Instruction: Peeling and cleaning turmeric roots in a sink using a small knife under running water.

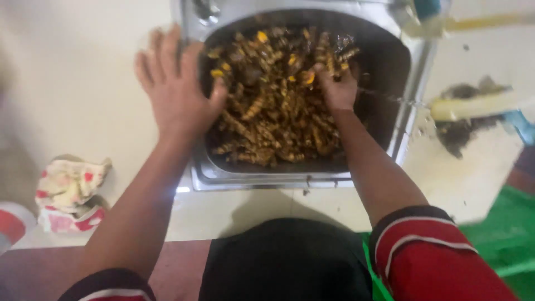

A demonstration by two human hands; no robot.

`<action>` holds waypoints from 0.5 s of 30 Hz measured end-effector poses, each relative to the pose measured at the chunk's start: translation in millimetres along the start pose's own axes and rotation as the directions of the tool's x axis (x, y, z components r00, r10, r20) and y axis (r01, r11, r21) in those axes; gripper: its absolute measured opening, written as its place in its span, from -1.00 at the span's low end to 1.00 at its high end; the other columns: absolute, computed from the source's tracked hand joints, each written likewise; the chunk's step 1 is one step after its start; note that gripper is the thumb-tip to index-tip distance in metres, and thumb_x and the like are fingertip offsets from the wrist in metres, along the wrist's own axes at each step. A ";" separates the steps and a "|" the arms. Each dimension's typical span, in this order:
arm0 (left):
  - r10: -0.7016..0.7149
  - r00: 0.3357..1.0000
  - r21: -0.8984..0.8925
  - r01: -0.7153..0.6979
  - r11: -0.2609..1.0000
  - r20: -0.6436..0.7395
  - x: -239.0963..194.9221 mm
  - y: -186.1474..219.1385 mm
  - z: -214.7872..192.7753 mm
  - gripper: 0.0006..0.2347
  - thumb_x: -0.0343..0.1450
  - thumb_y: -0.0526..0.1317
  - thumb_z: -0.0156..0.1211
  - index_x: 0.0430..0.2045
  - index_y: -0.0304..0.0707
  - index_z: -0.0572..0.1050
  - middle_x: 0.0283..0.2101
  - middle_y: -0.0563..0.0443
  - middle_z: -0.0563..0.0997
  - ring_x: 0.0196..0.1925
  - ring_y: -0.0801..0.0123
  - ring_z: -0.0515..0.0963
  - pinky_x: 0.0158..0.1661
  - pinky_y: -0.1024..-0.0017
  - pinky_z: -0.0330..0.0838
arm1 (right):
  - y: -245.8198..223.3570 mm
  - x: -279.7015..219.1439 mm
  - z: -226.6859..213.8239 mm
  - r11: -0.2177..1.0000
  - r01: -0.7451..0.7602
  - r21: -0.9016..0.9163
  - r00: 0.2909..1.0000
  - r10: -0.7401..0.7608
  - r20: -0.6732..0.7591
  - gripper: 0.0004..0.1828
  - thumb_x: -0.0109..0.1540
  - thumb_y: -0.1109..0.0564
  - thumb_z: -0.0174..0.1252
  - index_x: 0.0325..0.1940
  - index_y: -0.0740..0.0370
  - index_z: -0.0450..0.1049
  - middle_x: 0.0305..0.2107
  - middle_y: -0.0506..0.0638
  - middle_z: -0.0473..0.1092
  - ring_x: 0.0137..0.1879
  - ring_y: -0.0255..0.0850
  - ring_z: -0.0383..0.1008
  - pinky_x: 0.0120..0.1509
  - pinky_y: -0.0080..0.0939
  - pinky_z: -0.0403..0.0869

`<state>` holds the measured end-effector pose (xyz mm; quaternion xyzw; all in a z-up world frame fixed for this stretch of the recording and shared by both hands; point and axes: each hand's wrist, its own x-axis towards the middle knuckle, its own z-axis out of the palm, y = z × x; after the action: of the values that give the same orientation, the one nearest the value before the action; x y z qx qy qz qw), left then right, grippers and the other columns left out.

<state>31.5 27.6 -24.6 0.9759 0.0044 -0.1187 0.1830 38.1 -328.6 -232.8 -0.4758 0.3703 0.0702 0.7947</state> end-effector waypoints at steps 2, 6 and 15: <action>-0.025 1.000 0.018 0.024 1.000 0.014 -4.4 -2.7 -1.5 -0.46 0.42 0.11 0.03 0.28 -0.08 0.29 0.49 -0.19 0.02 0.51 -0.04 -0.20 0.38 -0.29 -0.39 | -16.9 -22.0 58.6 0.713 0.222 -0.665 0.956 -0.294 0.004 -0.43 0.06 -0.13 0.50 0.06 0.06 0.50 -0.02 -0.01 0.59 0.12 -0.18 0.61 0.25 -0.21 0.56; 0.062 0.991 -0.014 -0.064 0.998 -0.122 -8.2 -0.6 0.9 -0.50 0.36 -0.01 0.17 0.18 -0.22 0.40 0.42 -0.25 0.17 0.48 -0.12 -0.09 0.35 -0.30 -0.32 | -52.6 -83.0 130.8 0.606 -0.137 -0.783 0.970 0.242 0.017 0.15 -0.15 -0.60 0.11 0.44 -0.07 0.30 0.41 0.07 0.24 0.51 0.07 0.22 0.52 0.21 0.19; 0.145 0.974 -0.042 -0.154 0.987 -0.177 -16.1 -0.4 1.6 -0.48 0.33 -0.06 0.16 0.18 -0.32 0.40 0.42 -0.31 0.17 0.47 -0.19 -0.08 0.31 -0.38 -0.30 | -69.1 -208.5 75.1 0.186 0.371 -0.910 0.880 0.241 0.408 -0.12 0.00 -0.47 0.24 0.25 0.03 0.40 0.25 0.11 0.25 0.33 0.05 0.26 0.35 0.15 0.22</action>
<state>15.5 27.9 -22.5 0.9747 -0.0500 -0.0192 0.2171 -39.9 -254.8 -27.0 -0.8535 0.0138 0.3661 0.3705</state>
